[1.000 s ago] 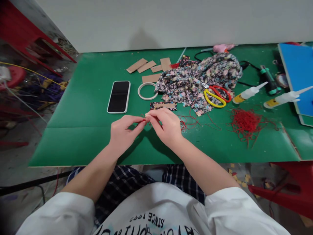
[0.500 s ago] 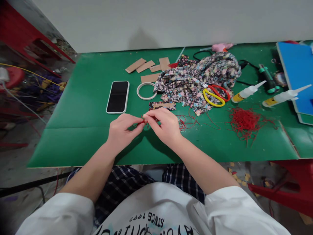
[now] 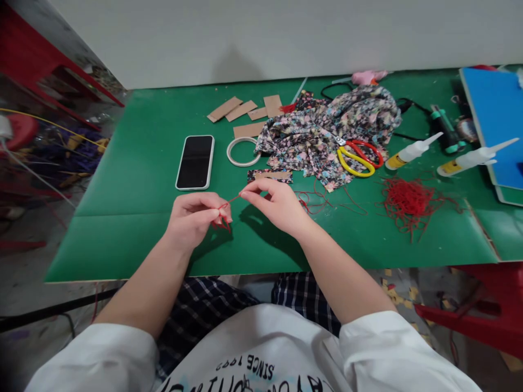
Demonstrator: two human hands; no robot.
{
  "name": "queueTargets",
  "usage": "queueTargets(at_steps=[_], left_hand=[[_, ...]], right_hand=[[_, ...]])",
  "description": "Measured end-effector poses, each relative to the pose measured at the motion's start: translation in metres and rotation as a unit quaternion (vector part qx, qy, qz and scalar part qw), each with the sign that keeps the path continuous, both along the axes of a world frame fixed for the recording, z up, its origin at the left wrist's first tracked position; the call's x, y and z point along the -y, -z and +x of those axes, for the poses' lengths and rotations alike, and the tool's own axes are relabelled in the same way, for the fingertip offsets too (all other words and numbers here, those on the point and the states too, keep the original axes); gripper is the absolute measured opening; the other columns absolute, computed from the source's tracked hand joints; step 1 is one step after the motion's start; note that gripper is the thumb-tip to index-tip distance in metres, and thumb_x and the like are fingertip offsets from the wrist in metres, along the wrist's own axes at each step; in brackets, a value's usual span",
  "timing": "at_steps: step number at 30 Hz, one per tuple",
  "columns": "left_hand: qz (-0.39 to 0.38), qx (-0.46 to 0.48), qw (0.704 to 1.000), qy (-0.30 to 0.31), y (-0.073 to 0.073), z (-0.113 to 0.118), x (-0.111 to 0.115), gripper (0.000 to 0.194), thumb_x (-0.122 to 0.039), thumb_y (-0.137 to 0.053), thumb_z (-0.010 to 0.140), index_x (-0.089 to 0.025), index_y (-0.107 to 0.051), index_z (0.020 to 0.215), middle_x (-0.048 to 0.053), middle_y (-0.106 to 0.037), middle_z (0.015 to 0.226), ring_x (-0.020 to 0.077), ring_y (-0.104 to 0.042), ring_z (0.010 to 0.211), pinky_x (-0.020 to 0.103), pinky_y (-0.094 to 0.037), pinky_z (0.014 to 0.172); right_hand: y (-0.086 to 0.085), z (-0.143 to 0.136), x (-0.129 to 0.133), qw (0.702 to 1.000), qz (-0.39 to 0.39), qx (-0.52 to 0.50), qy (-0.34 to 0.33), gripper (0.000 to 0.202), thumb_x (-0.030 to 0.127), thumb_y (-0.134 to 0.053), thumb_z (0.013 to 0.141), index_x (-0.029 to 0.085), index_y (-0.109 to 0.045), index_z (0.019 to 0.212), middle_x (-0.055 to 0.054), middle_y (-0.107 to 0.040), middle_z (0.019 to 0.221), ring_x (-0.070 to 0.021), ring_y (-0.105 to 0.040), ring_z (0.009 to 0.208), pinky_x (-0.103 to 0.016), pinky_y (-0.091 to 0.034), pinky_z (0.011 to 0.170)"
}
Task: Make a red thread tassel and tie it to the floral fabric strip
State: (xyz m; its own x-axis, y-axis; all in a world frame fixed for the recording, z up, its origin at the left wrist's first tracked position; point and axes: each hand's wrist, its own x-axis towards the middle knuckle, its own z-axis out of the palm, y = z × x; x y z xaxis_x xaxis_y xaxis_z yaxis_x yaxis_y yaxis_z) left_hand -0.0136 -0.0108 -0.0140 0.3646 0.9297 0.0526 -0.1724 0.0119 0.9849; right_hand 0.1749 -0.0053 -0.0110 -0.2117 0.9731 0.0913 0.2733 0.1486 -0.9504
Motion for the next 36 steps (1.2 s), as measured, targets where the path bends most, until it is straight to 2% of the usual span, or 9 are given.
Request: queueTargets(at_steps=[3, 7, 11, 17, 21, 32, 36], left_hand=[[-0.035, 0.045, 0.998, 0.022, 0.000, -0.001, -0.002, 0.007, -0.022, -0.066, 0.063, -0.016, -0.067, 0.059, 0.001, -0.060, 0.052, 0.0140, -0.057, 0.053, 0.026, -0.045, 0.051], [-0.087, 0.062, 0.994, 0.030, -0.003, 0.002, -0.003, 0.005, -0.019, -0.066, 0.061, -0.016, -0.066, 0.057, 0.000, -0.058, 0.048, 0.0118, -0.055, 0.048, 0.023, -0.043, 0.047], [-0.126, 0.036, 0.991, 0.019, -0.004, 0.005, -0.004, 0.003, -0.017, -0.067, 0.059, -0.015, -0.067, 0.057, 0.000, -0.060, 0.050, 0.0086, -0.052, 0.044, 0.020, -0.040, 0.044], [-0.141, 0.032, 0.989, 0.006, -0.003, 0.005, -0.005, 0.003, -0.017, -0.066, 0.058, -0.015, -0.066, 0.056, -0.001, -0.061, 0.050, 0.0081, -0.051, 0.045, 0.020, -0.040, 0.046], [-0.132, 0.008, 0.991, 0.005, -0.003, 0.005, -0.004, 0.002, -0.017, -0.067, 0.058, -0.016, -0.066, 0.057, -0.001, -0.062, 0.053, 0.0073, -0.051, 0.046, 0.019, -0.039, 0.045], [-0.107, -0.029, 0.994, -0.001, -0.002, 0.005, -0.003, 0.005, -0.020, -0.070, 0.061, -0.016, -0.067, 0.061, -0.001, -0.063, 0.056, 0.0090, -0.055, 0.050, 0.020, -0.042, 0.050], [-0.037, -0.084, 0.996, -0.023, -0.002, 0.005, -0.001, 0.008, -0.023, -0.069, 0.065, -0.017, -0.066, 0.063, -0.001, -0.063, 0.058, 0.0094, -0.055, 0.053, 0.021, -0.042, 0.052]], right_hand=[[-0.001, -0.001, 0.000, 0.995, -0.052, -0.085, -0.031, 0.021, 0.037, -0.056, 0.081, 0.020, -0.068, 0.087, -0.002, -0.069, 0.089, -0.0110, -0.060, 0.075, -0.023, -0.048, 0.062], [0.000, -0.008, 0.004, 0.979, -0.094, -0.154, -0.098, 0.018, 0.034, -0.062, 0.076, 0.019, -0.069, 0.086, -0.001, -0.068, 0.086, -0.0116, -0.060, 0.079, -0.025, -0.048, 0.072], [0.003, -0.012, 0.005, 0.975, -0.097, -0.176, -0.090, 0.013, 0.029, -0.070, 0.069, 0.017, -0.067, 0.072, 0.000, -0.066, 0.075, -0.0108, -0.058, 0.072, -0.025, -0.046, 0.068], [0.000, -0.009, 0.004, 0.960, -0.157, -0.210, -0.100, 0.013, 0.029, -0.065, 0.074, 0.017, -0.062, 0.071, 0.003, -0.062, 0.067, -0.0072, -0.054, 0.064, -0.022, -0.043, 0.065], [0.000, -0.007, 0.003, 0.959, -0.157, -0.215, -0.091, 0.016, 0.032, -0.062, 0.076, 0.017, -0.059, 0.071, 0.003, -0.060, 0.065, -0.0076, -0.053, 0.063, -0.023, -0.044, 0.064], [-0.001, -0.005, 0.003, 0.977, -0.093, -0.189, -0.032, 0.018, 0.034, -0.061, 0.078, 0.017, -0.057, 0.071, 0.003, -0.057, 0.064, -0.0075, -0.052, 0.060, -0.023, -0.045, 0.061], [0.000, -0.004, 0.003, 0.971, -0.103, -0.207, -0.068, 0.024, 0.037, -0.060, 0.078, 0.020, -0.061, 0.096, 0.000, -0.064, 0.081, -0.0083, -0.056, 0.067, -0.024, -0.048, 0.064]])
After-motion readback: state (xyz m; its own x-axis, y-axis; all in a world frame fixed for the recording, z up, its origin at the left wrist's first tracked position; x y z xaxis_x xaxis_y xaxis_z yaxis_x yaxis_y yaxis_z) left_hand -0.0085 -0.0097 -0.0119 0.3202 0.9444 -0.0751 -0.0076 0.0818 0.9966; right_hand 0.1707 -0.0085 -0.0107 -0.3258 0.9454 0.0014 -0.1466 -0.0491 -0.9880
